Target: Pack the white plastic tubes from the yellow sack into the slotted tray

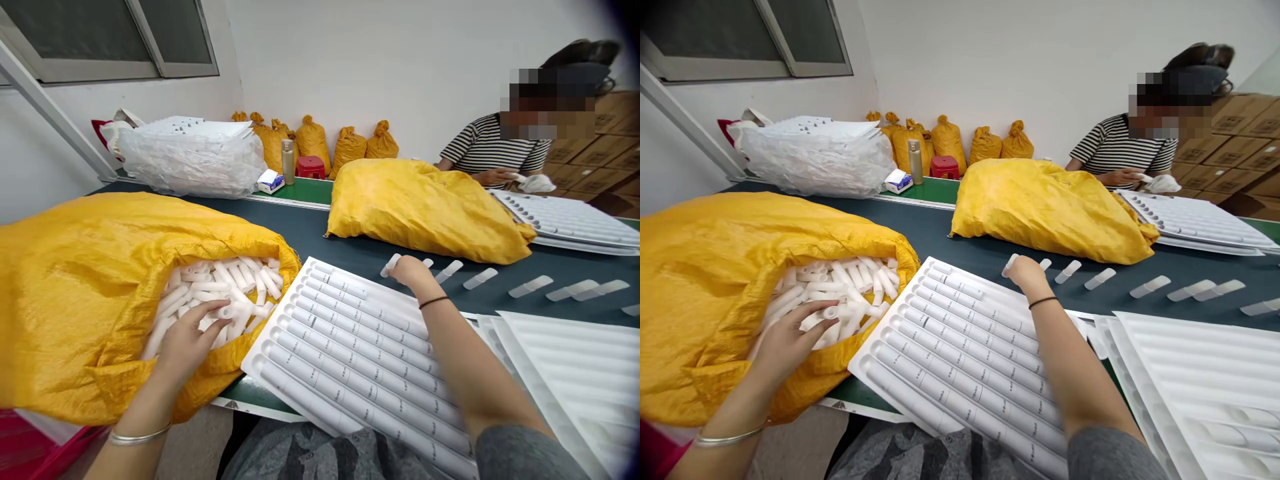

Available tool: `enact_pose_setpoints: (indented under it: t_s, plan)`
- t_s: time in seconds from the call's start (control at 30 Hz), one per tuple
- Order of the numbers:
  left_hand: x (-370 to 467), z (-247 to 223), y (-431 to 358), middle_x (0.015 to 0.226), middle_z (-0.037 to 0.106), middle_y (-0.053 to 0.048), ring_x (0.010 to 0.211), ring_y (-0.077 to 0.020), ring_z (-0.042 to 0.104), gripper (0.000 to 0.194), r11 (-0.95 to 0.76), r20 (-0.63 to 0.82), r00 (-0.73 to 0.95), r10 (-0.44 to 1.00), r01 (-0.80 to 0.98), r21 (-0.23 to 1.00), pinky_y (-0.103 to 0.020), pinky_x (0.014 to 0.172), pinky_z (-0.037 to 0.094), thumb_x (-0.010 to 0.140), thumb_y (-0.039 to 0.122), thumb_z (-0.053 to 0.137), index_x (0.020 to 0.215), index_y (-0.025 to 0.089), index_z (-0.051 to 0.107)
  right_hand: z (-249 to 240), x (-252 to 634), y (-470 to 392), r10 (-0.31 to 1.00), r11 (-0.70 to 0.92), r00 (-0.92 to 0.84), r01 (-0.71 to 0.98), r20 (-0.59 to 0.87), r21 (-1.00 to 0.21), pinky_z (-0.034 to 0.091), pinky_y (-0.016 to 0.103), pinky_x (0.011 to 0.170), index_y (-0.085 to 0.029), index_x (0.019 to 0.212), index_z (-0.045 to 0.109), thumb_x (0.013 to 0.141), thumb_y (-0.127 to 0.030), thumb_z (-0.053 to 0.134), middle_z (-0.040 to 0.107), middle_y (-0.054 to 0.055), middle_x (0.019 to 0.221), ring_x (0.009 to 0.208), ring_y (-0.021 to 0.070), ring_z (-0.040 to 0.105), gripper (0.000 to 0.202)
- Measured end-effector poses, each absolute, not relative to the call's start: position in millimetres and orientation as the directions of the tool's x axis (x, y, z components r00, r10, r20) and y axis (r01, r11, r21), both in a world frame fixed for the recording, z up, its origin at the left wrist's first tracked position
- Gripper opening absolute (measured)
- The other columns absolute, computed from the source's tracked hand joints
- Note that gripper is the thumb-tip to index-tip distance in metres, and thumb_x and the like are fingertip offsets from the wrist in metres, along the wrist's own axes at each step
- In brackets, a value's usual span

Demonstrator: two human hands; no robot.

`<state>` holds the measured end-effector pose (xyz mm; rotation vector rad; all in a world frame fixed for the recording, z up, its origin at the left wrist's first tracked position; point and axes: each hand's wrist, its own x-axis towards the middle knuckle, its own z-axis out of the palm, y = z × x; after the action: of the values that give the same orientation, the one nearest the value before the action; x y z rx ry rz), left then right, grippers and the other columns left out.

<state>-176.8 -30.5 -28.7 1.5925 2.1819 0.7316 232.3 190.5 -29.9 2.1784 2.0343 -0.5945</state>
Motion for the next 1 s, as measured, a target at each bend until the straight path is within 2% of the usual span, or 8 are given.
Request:
enact_pose_setpoints:
  t_s: [0.1, 0.23, 0.37, 0.47, 0.53, 0.7, 0.83, 1.0]
  plan:
    - [-148.9, -27.0, -27.5, 0.111, 0.066, -0.006, 0.096, -0.0229, 0.063, 0.030, -0.037, 0.219, -0.216, 0.951, 0.627, 0.779, -0.036, 0.090, 0.049, 0.081, 0.039, 0.061, 0.105, 0.022, 0.063, -32.3, 213.7, 163.5, 0.942, 0.114, -0.201, 0.945, -0.270, -0.306, 0.049, 0.030, 0.074, -0.017, 0.086, 0.074, 0.078, -0.034, 0.065, 0.070, 0.009, 0.088, 0.085, 0.0236, 0.066, 0.021]
    - [-120.6, -26.5, -14.6, 0.107, 0.067, -0.007, 0.108, -0.0227, 0.059, 0.023, -0.263, 0.367, -0.095, 0.925, 0.535, 0.802, -0.041, 0.099, 0.045, 0.082, 0.032, 0.063, 0.102, 0.021, 0.065, -37.8, 195.9, 131.4, 0.934, 0.285, -0.341, 0.891, -0.107, -0.353, 0.047, 0.031, 0.082, -0.014, 0.083, 0.073, 0.071, -0.020, 0.068, 0.067, 0.012, 0.099, 0.090, 0.0241, 0.063, 0.015]
    - [-98.0, -19.8, -6.0, 0.104, 0.066, -0.005, 0.104, -0.0196, 0.059, 0.023, -0.414, 0.494, 0.011, 0.869, 0.561, 0.717, -0.037, 0.096, 0.047, 0.084, 0.025, 0.063, 0.106, 0.023, 0.062, -24.3, 190.5, 100.5, 0.944, 0.311, -0.329, 0.851, 0.032, -0.424, 0.050, 0.031, 0.077, -0.014, 0.100, 0.065, 0.078, -0.024, 0.060, 0.065, 0.009, 0.093, 0.084, 0.0206, 0.063, 0.024]
    - [-82.0, -13.8, -2.7, 0.105, 0.064, -0.006, 0.101, -0.0188, 0.058, 0.029, -0.500, 0.531, 0.171, 0.830, 0.650, 0.572, -0.035, 0.091, 0.048, 0.086, 0.023, 0.060, 0.115, 0.023, 0.059, -7.8, 181.4, 70.4, 0.863, 0.407, -0.494, 0.555, 0.106, -0.726, 0.052, 0.027, 0.068, -0.018, 0.112, 0.058, 0.088, -0.029, 0.053, 0.066, 0.006, 0.094, 0.076, 0.0158, 0.063, 0.027]
    - [-72.4, -9.7, -1.6, 0.104, 0.063, -0.007, 0.097, -0.0188, 0.059, 0.032, -0.547, 0.546, 0.256, 0.798, 0.688, 0.476, -0.035, 0.086, 0.050, 0.088, 0.022, 0.058, 0.120, 0.023, 0.057, 2.0, 174.2, 53.6, 0.785, 0.475, -0.577, 0.328, 0.225, -0.817, 0.053, 0.029, 0.072, -0.019, 0.116, 0.058, 0.091, -0.029, 0.051, 0.066, 0.007, 0.102, 0.083, 0.0161, 0.063, 0.027]
    - [-58.6, 3.3, -3.2, 0.098, 0.065, -0.007, 0.089, -0.0184, 0.060, 0.039, -0.620, 0.532, 0.394, 0.750, 0.698, 0.357, -0.034, 0.079, 0.051, 0.091, 0.022, 0.054, 0.129, 0.023, 0.050, 16.8, 169.7, 39.6, 0.596, 0.747, -0.663, 0.250, 0.454, -0.616, 0.051, 0.037, 0.088, -0.021, 0.122, 0.057, 0.092, -0.020, 0.050, 0.062, 0.011, 0.107, 0.101, 0.0199, 0.059, 0.031]
    - [-62.3, 10.1, -5.8, 0.119, 0.060, -0.012, 0.110, -0.0245, 0.056, 0.057, -0.563, 0.498, 0.345, 0.796, 0.725, 0.398, -0.041, 0.092, 0.048, 0.088, 0.034, 0.057, 0.139, 0.020, 0.037, 18.4, 173.4, 41.3, 0.583, 0.785, -0.618, 0.260, 0.527, -0.563, 0.051, 0.037, 0.089, -0.022, 0.123, 0.054, 0.091, -0.017, 0.050, 0.060, 0.010, 0.110, 0.104, 0.0204, 0.058, 0.032]
    - [-72.1, 7.3, -8.9, 0.104, 0.066, -0.008, 0.097, -0.0186, 0.062, 0.027, -0.478, 0.423, 0.276, 0.863, 0.718, 0.506, -0.032, 0.086, 0.051, 0.092, 0.025, 0.050, 0.117, 0.017, 0.057, 13.7, 174.6, 43.9, 0.680, 0.705, -0.546, 0.306, 0.490, -0.640, 0.052, 0.034, 0.080, -0.022, 0.116, 0.057, 0.091, -0.021, 0.052, 0.065, 0.008, 0.102, 0.092, 0.0191, 0.062, 0.026]
